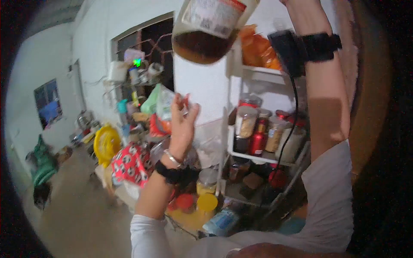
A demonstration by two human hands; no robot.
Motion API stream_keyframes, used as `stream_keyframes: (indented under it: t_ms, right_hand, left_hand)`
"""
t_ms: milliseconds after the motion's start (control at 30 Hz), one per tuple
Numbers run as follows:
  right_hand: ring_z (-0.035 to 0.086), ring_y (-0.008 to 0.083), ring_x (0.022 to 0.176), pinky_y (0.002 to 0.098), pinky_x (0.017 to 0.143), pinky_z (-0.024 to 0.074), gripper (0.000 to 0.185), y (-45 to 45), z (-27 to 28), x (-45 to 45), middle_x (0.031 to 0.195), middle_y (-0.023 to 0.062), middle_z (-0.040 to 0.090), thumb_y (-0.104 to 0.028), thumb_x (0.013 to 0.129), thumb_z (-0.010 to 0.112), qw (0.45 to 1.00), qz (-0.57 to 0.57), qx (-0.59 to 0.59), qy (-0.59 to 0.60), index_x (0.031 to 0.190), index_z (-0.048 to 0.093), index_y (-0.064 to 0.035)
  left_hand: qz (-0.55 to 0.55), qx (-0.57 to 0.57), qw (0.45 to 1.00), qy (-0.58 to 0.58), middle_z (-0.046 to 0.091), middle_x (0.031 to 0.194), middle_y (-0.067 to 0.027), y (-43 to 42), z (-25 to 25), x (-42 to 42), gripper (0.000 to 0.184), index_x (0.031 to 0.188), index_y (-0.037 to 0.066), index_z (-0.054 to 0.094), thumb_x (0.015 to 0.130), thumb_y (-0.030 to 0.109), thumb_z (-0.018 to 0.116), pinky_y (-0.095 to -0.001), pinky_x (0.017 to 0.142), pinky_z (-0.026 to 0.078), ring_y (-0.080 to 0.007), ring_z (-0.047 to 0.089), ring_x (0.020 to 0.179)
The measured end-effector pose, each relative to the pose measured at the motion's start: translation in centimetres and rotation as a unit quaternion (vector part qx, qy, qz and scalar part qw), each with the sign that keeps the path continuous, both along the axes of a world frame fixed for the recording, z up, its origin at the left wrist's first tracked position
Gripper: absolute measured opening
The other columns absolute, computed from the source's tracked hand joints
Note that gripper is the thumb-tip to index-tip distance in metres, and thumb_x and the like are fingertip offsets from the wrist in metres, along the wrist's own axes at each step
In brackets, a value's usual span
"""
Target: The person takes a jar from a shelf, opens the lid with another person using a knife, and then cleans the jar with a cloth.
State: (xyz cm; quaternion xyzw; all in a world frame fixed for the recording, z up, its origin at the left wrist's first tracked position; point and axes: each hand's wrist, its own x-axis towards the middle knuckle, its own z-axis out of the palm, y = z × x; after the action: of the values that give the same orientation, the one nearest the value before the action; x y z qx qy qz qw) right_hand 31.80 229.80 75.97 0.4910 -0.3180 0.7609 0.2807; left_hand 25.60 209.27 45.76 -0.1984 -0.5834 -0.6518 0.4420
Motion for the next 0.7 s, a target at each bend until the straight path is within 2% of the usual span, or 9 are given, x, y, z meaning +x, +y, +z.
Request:
stream_keyframes:
  t_ms: [133,200,300,333,400,500,567,633,700]
  right_hand:
    - [0.032,0.0088,0.035,0.0220,0.037,0.0309,0.016,-4.9,-6.8,-1.7,0.043,-0.0020,0.035,-0.012,0.077,0.055,0.991,0.071,0.116,-0.008,0.065,0.049,-0.0042]
    - [0.036,0.0118,0.036,0.0240,0.038,0.0307,0.018,-7.9,-11.3,-1.9,0.044,-0.0001,0.040,-0.016,0.076,0.056,0.987,0.060,0.151,-0.003,0.075,0.054,0.0012]
    - [0.038,0.0056,0.042,0.0203,0.040,0.0334,0.016,-13.1,-18.1,0.6,0.055,0.0006,0.048,-0.013,0.072,0.059,0.974,0.064,0.214,-0.022,0.079,0.056,0.0011]
    - [0.046,0.0051,0.045,0.0195,0.038,0.0365,0.017,-15.0,-19.4,0.5,0.062,-0.0003,0.055,-0.012,0.070,0.060,0.963,0.046,0.265,-0.024,0.084,0.060,-0.0030]
    - [0.048,0.0040,0.050,0.0190,0.039,0.0371,0.022,-18.1,-23.2,2.7,0.066,-0.0005,0.056,-0.011,0.070,0.060,0.945,0.053,0.319,-0.058,0.090,0.058,-0.0003]
    - [0.049,0.0047,0.054,0.0195,0.044,0.0397,0.026,-23.7,-28.3,4.6,0.070,0.0003,0.057,-0.010,0.070,0.060,0.932,0.103,0.342,-0.054,0.092,0.057,0.0029]
    - [0.050,0.0053,0.057,0.0200,0.049,0.0410,0.025,-27.7,-30.8,5.7,0.072,0.0008,0.058,-0.009,0.070,0.059,0.932,0.136,0.333,-0.047,0.092,0.057,0.0031]
    - [0.051,0.0059,0.059,0.0204,0.054,0.0424,0.025,-32.0,-33.5,7.1,0.073,0.0013,0.058,-0.009,0.070,0.059,0.932,0.169,0.317,-0.050,0.092,0.057,0.0034]
    - [0.052,0.0077,0.066,0.0216,0.062,0.0433,0.025,-36.2,-35.6,8.2,0.076,0.0030,0.058,-0.006,0.071,0.057,0.898,0.142,0.399,-0.118,0.093,0.056,0.0034]
  left_hand:
    - [0.072,0.096,0.992,0.035,0.037,0.120,-0.0110,-4.5,0.4,10.3,0.053,0.124,0.005,0.028,0.081,0.030,0.048,-0.0340,0.093,0.022,-0.0189,0.031,0.114]
    - [0.121,0.081,0.989,0.015,0.039,0.119,-0.0097,-7.0,0.7,13.9,0.051,0.122,0.007,0.033,0.079,0.030,0.049,-0.0335,0.092,0.022,-0.0181,0.031,0.113]
    - [0.130,-0.016,0.991,-0.016,0.040,0.119,-0.0108,-9.4,1.0,17.4,0.050,0.121,0.004,0.035,0.078,0.024,0.050,-0.0318,0.092,0.024,-0.0191,0.034,0.111]
    - [0.137,-0.045,0.989,-0.035,0.040,0.119,-0.0112,-9.6,1.4,18.1,0.051,0.121,0.003,0.035,0.077,0.021,0.051,-0.0317,0.093,0.025,-0.0197,0.035,0.111]
    - [0.158,-0.100,0.979,-0.086,0.038,0.121,-0.0140,-11.3,0.5,19.2,0.060,0.121,-0.002,0.032,0.068,0.006,0.059,-0.0321,0.091,0.030,-0.0211,0.035,0.113]
    - [0.161,-0.141,0.965,-0.151,0.045,0.114,-0.0131,-14.7,-1.0,20.8,0.058,0.117,-0.003,0.038,0.065,0.004,0.062,-0.0306,0.086,0.036,-0.0207,0.043,0.105]
    - [0.004,-0.097,0.981,-0.166,0.053,0.103,-0.0091,-18.1,-2.4,21.7,0.052,0.110,-0.003,0.045,0.063,0.004,0.066,-0.0298,0.081,0.040,-0.0180,0.051,0.092]
    - [0.044,-0.102,0.979,-0.173,0.055,0.098,-0.0070,-22.4,-4.8,23.2,0.050,0.107,-0.002,0.048,0.062,0.005,0.067,-0.0292,0.079,0.041,-0.0162,0.052,0.088]
    - [0.075,-0.095,0.979,-0.164,0.057,0.094,-0.0043,-27.0,-6.7,24.7,0.048,0.102,0.000,0.051,0.058,0.006,0.070,-0.0275,0.077,0.042,-0.0129,0.053,0.084]
